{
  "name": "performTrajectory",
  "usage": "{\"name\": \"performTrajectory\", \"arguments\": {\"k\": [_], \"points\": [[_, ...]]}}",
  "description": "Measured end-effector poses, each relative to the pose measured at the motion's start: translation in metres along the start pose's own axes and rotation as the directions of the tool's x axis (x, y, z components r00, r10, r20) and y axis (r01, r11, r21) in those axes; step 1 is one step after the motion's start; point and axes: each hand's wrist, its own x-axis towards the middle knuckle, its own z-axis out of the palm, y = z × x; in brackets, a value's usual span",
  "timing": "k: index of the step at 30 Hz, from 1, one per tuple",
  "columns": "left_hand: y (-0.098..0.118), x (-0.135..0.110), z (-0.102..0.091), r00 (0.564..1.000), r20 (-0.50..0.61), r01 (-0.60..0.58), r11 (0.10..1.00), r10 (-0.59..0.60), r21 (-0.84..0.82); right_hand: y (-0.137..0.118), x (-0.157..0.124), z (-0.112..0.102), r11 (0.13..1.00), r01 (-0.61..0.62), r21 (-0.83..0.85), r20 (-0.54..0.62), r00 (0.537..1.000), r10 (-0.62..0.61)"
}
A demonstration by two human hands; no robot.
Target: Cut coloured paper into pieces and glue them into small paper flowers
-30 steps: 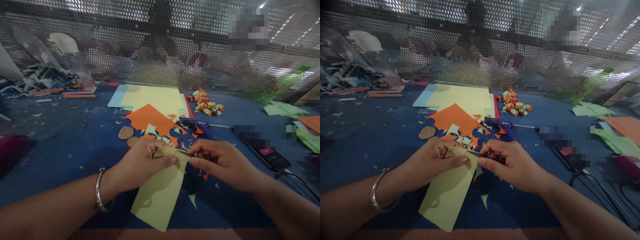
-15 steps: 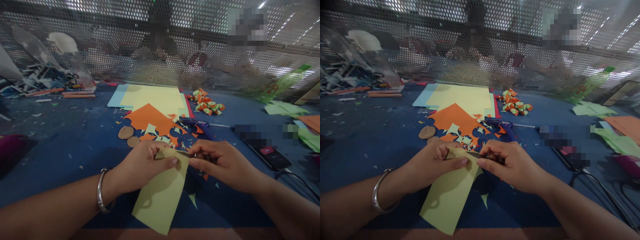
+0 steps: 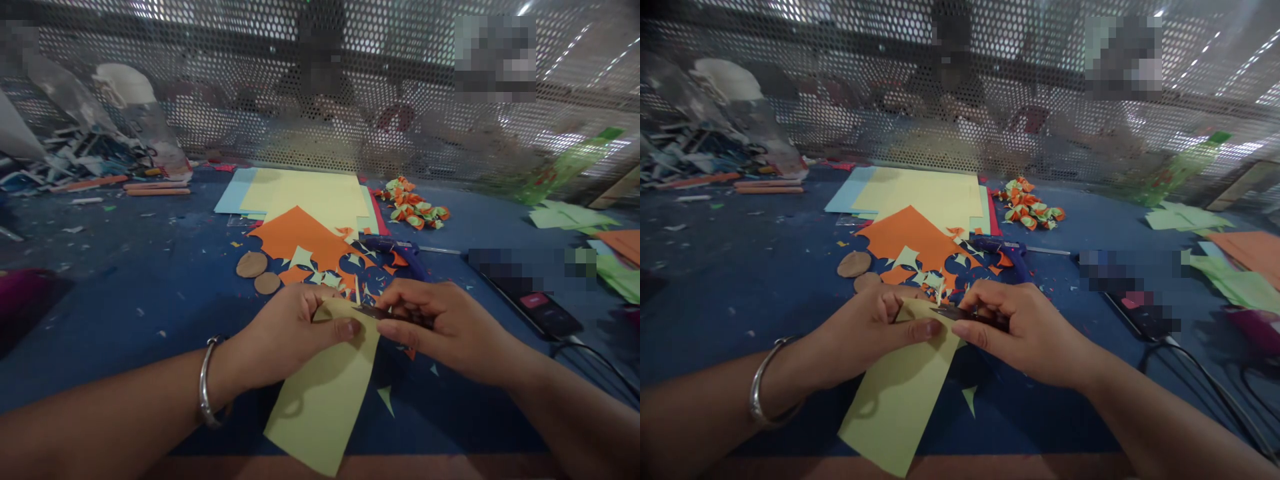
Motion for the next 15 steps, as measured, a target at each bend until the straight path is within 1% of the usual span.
{"name": "performTrajectory", "arguments": {"k": [3,7,15], "points": [[-0.0025,0.0004,-0.0003,1.0,0.0,-0.005,1.0,0.005,-0.013,-0.0011,-0.0001,-0.0003,1.0,0.005,-0.006,-0.003,1.0,-0.005],[-0.0038,0.0003,0.0002,1.0,0.02,0.018,1.0,-0.018,-0.01,-0.0016,0.0003,0.0003,1.0,0.003,-0.006,0.009,1.0,-0.003],[-0.0015,0.0008,0.0017,0.999,0.028,0.014,0.999,-0.016,0.053,-0.0002,0.0001,0.0017,1.0,0.003,-0.021,0.009,1.0,-0.003]]}}
